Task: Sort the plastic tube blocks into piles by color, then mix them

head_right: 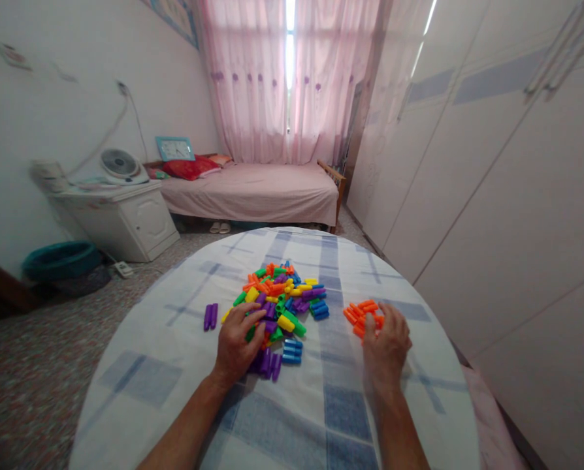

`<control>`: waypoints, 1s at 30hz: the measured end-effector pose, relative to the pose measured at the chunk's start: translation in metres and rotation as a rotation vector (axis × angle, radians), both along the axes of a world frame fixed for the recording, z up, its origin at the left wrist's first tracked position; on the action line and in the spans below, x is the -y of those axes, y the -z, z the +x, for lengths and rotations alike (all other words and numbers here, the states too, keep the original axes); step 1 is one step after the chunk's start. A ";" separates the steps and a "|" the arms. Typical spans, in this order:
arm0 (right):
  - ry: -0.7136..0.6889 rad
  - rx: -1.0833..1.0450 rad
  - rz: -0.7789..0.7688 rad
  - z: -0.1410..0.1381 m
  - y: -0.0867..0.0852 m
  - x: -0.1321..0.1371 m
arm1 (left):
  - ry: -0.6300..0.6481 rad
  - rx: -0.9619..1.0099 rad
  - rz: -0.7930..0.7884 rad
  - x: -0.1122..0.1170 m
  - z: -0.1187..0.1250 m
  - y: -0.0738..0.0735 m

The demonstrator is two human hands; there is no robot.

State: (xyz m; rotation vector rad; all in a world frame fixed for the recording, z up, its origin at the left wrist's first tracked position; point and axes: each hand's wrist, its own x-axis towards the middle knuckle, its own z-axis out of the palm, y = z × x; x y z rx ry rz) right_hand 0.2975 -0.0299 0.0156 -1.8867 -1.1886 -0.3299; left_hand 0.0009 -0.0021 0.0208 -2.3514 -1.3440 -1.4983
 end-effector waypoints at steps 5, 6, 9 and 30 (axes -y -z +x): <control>-0.315 0.067 0.013 -0.035 0.000 -0.002 | 0.040 -0.177 -0.075 0.008 0.012 0.001; -0.377 0.059 -0.003 -0.040 0.001 -0.002 | 0.040 -0.194 -0.087 0.008 0.012 0.001; -0.532 0.010 -0.077 -0.052 0.006 -0.003 | 0.051 -0.214 -0.107 0.007 0.011 0.003; -0.546 -0.016 -0.238 -0.052 0.028 -0.011 | -0.731 0.093 -0.208 -0.031 -0.069 0.025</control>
